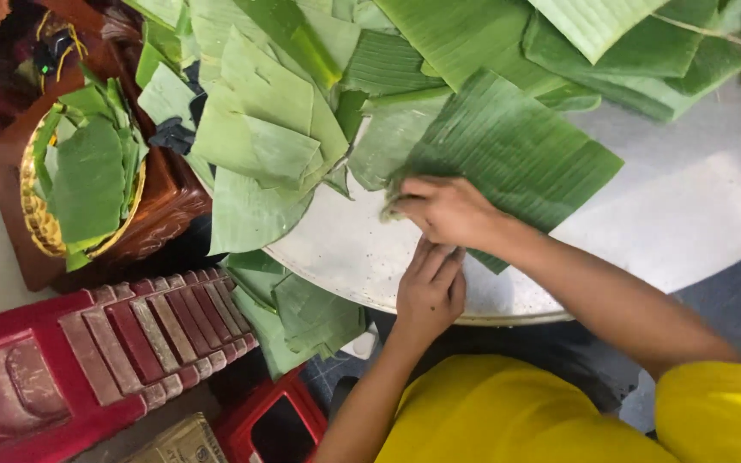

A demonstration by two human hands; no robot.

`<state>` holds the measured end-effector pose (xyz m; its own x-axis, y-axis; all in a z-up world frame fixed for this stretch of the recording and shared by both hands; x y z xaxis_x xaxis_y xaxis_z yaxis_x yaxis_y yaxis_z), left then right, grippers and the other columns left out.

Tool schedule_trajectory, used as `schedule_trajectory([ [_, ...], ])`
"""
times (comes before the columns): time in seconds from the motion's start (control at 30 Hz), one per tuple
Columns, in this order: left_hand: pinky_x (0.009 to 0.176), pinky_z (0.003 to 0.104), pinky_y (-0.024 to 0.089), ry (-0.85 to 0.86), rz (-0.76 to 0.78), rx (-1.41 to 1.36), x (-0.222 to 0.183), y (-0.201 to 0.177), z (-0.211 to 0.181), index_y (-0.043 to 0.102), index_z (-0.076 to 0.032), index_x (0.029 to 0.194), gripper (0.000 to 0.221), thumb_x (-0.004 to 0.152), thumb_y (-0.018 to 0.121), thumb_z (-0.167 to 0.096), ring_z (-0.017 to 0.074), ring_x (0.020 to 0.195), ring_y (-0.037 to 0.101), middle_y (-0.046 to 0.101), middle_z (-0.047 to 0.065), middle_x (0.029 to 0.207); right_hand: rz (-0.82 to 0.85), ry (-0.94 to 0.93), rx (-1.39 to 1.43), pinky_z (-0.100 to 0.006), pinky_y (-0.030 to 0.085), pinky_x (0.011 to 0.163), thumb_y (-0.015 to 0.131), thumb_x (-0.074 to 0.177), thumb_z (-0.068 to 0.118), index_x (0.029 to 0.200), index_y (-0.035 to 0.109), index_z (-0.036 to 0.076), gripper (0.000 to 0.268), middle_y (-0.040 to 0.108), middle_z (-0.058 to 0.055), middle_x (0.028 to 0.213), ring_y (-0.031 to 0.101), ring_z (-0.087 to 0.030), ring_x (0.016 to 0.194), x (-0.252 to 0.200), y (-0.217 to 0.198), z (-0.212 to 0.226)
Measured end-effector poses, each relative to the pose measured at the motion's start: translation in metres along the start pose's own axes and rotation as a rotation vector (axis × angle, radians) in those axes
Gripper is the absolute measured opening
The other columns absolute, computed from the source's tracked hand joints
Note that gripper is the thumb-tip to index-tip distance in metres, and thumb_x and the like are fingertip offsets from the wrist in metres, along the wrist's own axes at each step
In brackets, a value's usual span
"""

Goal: A person is cleaning banana leaves by wiping them individually with a cloth on a metal table.

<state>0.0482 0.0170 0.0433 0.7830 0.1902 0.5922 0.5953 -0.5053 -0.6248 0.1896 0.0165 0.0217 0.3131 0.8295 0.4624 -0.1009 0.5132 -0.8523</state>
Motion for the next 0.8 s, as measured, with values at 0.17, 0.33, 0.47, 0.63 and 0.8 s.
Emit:
schedule_trajectory([
  [0.17,0.113,0.052,0.049,0.013,0.033,-0.014,-0.004,0.002,0.001,0.075,0.000,0.114,0.026,0.091,0.063,-0.002,0.0366,0.124,0.066,0.071,0.014,0.123,-0.072,0.127,-0.123,-0.042,0.056,0.058,0.069,0.089,0.027,0.081,0.066,0.016,0.014,0.059,-0.004,0.099,0.065,-0.028,0.061,-0.008,-0.004,-0.075],
  [0.33,0.120,0.055,0.035,-0.169,0.013,0.062,0.003,0.006,0.027,0.062,0.001,0.134,0.041,0.093,0.057,-0.006,0.0432,0.138,0.051,0.058,0.019,0.141,-0.105,0.126,-0.206,-0.042,0.051,0.064,0.072,0.085,0.021,0.088,0.069,0.015,0.007,0.060,-0.003,0.106,0.064,-0.027,0.075,-0.019,-0.007,-0.048],
  [0.47,0.125,0.059,0.020,-0.239,0.137,0.150,0.002,0.013,0.027,0.051,0.003,0.143,0.048,0.096,0.048,0.002,0.0476,0.150,0.032,0.048,0.024,0.153,-0.029,0.043,-0.005,-0.040,0.043,0.076,0.070,0.081,0.010,0.112,0.067,0.014,0.031,0.057,-0.001,0.115,0.054,-0.027,0.094,-0.059,-0.008,0.016],
  [0.63,0.124,0.057,0.023,-0.179,0.106,0.189,0.002,0.016,0.036,0.060,0.005,0.130,0.035,0.096,0.052,0.001,0.0466,0.148,0.037,0.052,0.022,0.151,0.140,-0.022,0.122,-0.052,0.047,0.089,0.071,0.068,0.011,0.104,0.070,0.020,0.037,0.064,0.000,0.111,0.056,-0.031,0.103,-0.126,-0.009,0.040],
  [0.8,0.119,0.061,0.031,-0.268,-0.026,0.186,0.003,0.021,0.052,0.057,0.008,0.128,0.038,0.098,0.059,-0.015,0.0516,0.139,0.043,0.048,0.028,0.148,0.090,-0.081,0.470,-0.046,0.047,0.069,0.062,0.063,-0.010,0.089,0.067,0.015,0.037,0.063,-0.005,0.096,0.059,-0.034,0.084,-0.149,-0.070,0.077],
])
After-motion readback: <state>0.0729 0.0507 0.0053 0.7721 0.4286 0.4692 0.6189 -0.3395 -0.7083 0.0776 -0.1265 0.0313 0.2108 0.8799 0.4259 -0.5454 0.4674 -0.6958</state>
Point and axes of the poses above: each hand's wrist, its own x-axis towards the middle knuckle, its own y-axis out of the palm, z = x × y, the point moved 7 cm from there along x, towards the middle knuckle
